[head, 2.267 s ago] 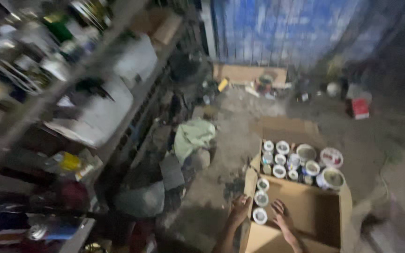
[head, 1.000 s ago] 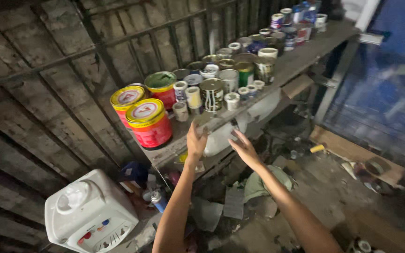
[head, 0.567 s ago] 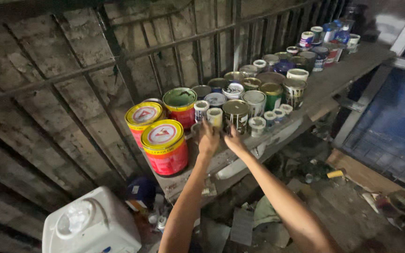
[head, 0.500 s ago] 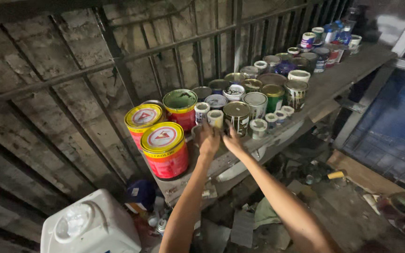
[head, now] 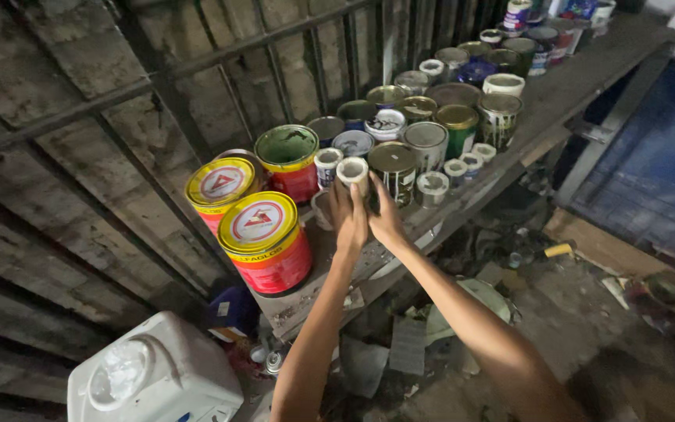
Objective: The person repeatedly picks up small paint cans from a cluttered shelf and places them into a cardboard box on the floor. The task involves handling the cans one by one, moving them from the shelf to the box in a repetitive cycle.
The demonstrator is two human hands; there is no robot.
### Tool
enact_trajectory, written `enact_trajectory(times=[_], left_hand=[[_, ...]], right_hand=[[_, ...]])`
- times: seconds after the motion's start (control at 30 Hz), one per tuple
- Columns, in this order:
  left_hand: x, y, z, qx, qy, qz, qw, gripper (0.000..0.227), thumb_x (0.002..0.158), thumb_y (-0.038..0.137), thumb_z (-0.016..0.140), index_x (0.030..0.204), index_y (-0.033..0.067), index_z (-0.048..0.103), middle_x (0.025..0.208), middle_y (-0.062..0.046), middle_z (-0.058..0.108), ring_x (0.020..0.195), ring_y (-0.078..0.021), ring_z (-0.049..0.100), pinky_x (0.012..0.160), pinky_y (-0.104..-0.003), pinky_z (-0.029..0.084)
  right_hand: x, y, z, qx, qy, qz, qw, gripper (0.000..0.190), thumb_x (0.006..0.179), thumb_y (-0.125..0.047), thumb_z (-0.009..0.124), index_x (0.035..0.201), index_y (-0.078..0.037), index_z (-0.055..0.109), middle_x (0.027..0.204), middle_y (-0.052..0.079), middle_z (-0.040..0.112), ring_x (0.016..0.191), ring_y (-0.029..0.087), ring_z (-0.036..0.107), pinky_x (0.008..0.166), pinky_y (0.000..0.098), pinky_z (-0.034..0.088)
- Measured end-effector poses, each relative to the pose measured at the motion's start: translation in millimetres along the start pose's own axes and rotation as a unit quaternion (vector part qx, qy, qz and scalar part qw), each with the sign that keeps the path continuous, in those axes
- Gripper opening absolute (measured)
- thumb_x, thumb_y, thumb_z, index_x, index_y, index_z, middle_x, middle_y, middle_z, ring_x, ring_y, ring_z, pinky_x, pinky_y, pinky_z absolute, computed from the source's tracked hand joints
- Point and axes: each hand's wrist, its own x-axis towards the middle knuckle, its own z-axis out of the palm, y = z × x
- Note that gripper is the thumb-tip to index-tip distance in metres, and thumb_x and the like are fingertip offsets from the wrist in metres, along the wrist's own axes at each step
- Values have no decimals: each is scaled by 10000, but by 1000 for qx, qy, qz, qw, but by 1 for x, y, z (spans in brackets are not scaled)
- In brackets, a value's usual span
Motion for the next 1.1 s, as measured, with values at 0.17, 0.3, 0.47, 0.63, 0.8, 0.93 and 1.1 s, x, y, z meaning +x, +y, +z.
enact_trajectory(times=[0.17, 0.3, 0.47, 0.63, 0.8, 0.93, 1.1], left_hand=[[-12, 54, -13, -73, -8, -1, 997, 688, 1068, 453, 418, 1560, -20, 332, 1579, -282, 335, 1448, -446, 376, 1148, -461, 353], [-34, 91, 6, -120, 10, 13, 993, 583, 1054, 373, 559, 1454, -36, 447, 1443, -251, 500, 1324, -379, 542, 1097, -439, 439], [-76, 108, 76, -237, -64, -5, 969, 462, 1068, 277, 635, 1379, -42, 514, 1333, -193, 609, 1210, -262, 614, 1051, -391, 494], [-186, 134, 167, -431, -270, -193, 839, 407, 992, 197, 601, 1331, -3, 499, 1247, -140, 603, 1047, -286, 661, 885, -443, 591], [-368, 168, 246, -398, -416, -159, 802, 445, 1071, 181, 587, 1474, 20, 487, 1163, -178, 601, 997, -232, 607, 890, -386, 531], [-523, 203, 261, -307, -488, -78, 813, 509, 1030, 209, 624, 1481, 41, 458, 1361, -177, 573, 1138, -322, 634, 924, -443, 522], [-695, 201, 273, -214, -531, 28, 820, 452, 1127, 286, 586, 1520, 79, 501, 1505, -252, 572, 1339, -433, 565, 1072, -468, 467]], right_hand=[[-18, -43, -25, 25, 9, -16, 1000, 711, 962, 32, 658, 1588, -30, 327, 1604, 219, 425, 1485, 319, 414, 1183, 398, 362], [-43, -70, -64, 18, 63, -16, 998, 671, 972, 42, 621, 1585, -50, 362, 1577, 180, 471, 1456, 253, 480, 1119, 344, 484], [-110, -58, -145, 30, 124, 61, 990, 569, 1049, -23, 600, 1579, -58, 397, 1576, 126, 501, 1401, 205, 495, 1068, 334, 467], [-206, -9, -289, 68, 223, 121, 965, 488, 1123, -179, 599, 1569, -35, 462, 1592, 125, 521, 1446, 201, 491, 1191, 360, 409], [-348, -67, -426, 123, 286, 425, 850, 657, 1034, -434, 471, 1603, -153, 300, 1561, 19, 375, 1347, 166, 438, 1029, 406, 495], [-493, -118, -498, -5, 254, 486, 836, 755, 1007, -488, 458, 1642, -118, 283, 1586, 100, 419, 1261, 424, 517, 970, 522, 487], [-699, -86, -534, -21, 242, 403, 882, 697, 1069, -472, 452, 1620, -66, 320, 1655, 214, 341, 1516, 392, 348, 1194, 476, 364]])
